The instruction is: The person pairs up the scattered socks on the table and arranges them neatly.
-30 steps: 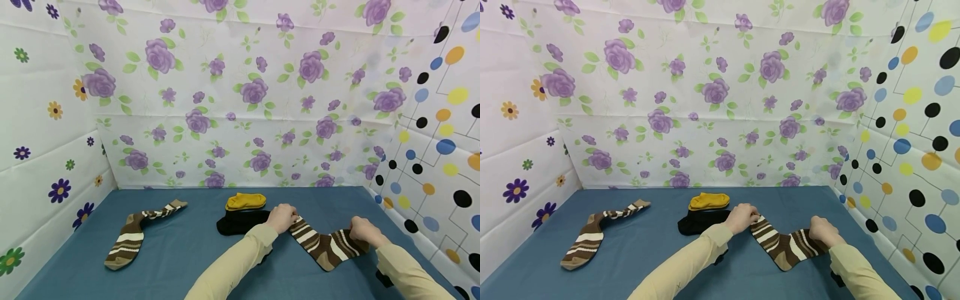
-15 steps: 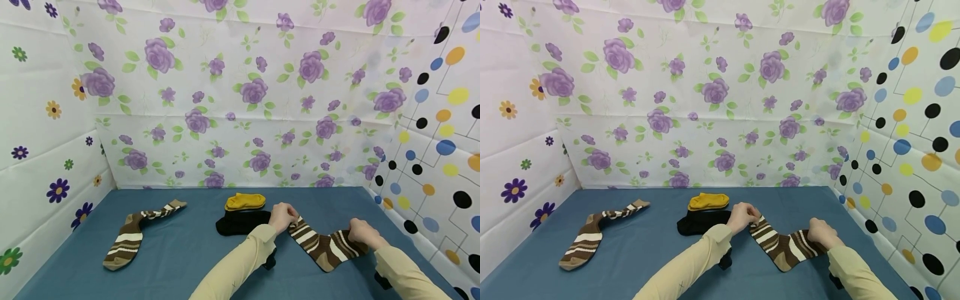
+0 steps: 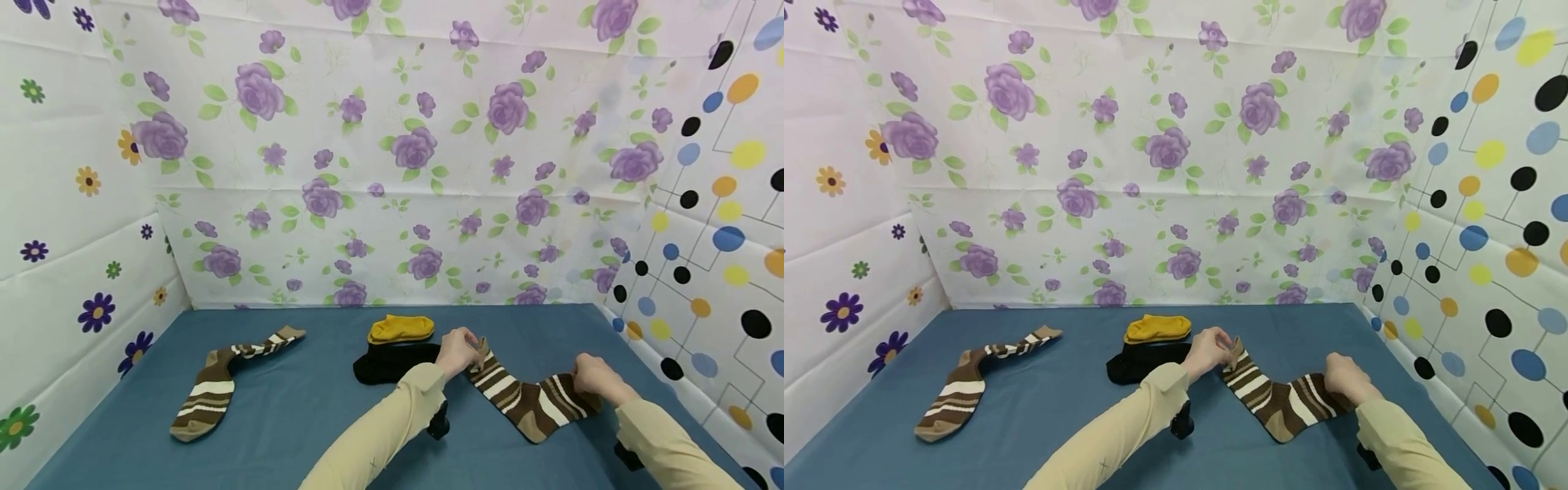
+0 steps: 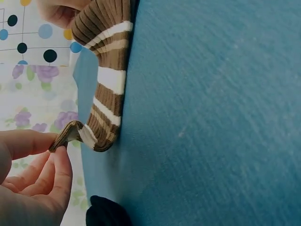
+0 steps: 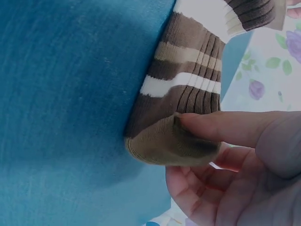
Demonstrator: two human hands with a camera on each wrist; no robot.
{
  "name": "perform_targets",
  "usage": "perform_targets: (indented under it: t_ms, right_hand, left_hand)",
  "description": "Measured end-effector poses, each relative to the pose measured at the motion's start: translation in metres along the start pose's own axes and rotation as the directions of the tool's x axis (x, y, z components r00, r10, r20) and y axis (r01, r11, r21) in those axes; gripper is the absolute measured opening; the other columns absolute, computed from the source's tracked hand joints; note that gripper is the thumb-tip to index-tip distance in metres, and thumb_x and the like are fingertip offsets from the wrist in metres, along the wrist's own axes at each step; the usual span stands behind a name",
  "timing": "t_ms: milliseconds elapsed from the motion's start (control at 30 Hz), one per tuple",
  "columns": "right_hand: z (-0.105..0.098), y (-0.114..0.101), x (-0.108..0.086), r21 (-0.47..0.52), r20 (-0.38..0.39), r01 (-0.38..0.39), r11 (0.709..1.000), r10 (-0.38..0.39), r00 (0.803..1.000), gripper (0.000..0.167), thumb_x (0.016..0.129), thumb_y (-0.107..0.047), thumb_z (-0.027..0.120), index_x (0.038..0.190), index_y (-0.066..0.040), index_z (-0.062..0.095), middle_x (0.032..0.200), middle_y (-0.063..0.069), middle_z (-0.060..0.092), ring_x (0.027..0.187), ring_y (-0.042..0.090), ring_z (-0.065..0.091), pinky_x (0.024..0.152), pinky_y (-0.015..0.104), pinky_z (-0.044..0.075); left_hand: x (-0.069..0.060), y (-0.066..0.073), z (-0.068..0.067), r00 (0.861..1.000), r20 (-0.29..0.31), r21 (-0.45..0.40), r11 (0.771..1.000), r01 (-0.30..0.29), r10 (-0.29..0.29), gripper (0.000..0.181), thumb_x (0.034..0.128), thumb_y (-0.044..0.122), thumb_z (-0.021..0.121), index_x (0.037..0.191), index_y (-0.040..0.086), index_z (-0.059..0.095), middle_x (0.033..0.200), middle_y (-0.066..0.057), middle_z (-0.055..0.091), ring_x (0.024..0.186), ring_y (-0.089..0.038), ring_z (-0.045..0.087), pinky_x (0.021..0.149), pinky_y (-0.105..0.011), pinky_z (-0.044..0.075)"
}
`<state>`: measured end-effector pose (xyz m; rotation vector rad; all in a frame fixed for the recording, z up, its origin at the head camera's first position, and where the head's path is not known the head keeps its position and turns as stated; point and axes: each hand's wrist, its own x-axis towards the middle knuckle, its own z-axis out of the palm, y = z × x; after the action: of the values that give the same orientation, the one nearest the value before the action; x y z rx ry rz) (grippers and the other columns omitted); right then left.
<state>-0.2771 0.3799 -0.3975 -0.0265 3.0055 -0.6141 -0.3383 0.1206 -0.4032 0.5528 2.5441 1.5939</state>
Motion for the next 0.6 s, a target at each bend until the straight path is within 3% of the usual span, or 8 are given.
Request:
perform_targets:
  t_ms: [200, 400, 600]
  right_hand:
    - [-0.007, -0.006, -0.001, 0.007, -0.055, -0.004, 1.0, 0.005, 0.999, 0.039, 0.064, 0.016, 0.052, 0.052, -0.015, 0.031, 0.051, -0.005, 0.018, 0.047, 0.01, 0.014, 0.044, 0.028, 0.016]
    - [-0.014, -0.004, 0.0, 0.014, -0.095, 0.006, 1.0, -0.005, 0.995, 0.031, 0.068, 0.011, 0.063, 0.056, -0.01, 0.043, 0.052, -0.002, 0.033, 0.047, 0.011, 0.029, 0.045, 0.028, 0.028]
    - [-0.016, -0.002, 0.003, 0.031, -0.11, 0.041, 0.999, -0.038, 0.993, 0.04, 0.07, 0.008, 0.067, 0.052, -0.013, 0.038, 0.049, -0.005, 0.027, 0.045, 0.009, 0.024, 0.044, 0.027, 0.025]
  left_hand:
    - [0.0, 0.001, -0.005, 1.0, 0.008, 0.017, 0.999, 0.029, -0.03, 0.015, 0.0743, 0.0, 0.071, 0.087, 0.001, 0.064, 0.065, 0.0, 0.059, 0.063, -0.02, 0.06, 0.052, -0.027, 0.046]
    - [-0.009, 0.003, -0.018, 0.999, 0.037, 0.013, 1.0, -0.027, 0.026, 0.003, 0.0753, 0.001, 0.071, 0.079, 0.0, 0.071, 0.067, 0.002, 0.06, 0.064, -0.021, 0.061, 0.054, -0.028, 0.048]
    - [-0.019, 0.006, -0.033, 0.995, 0.069, -0.061, 0.996, -0.069, 0.073, 0.005, 0.0776, 0.0, 0.068, 0.08, -0.002, 0.071, 0.07, -0.001, 0.063, 0.068, -0.026, 0.062, 0.06, -0.033, 0.05]
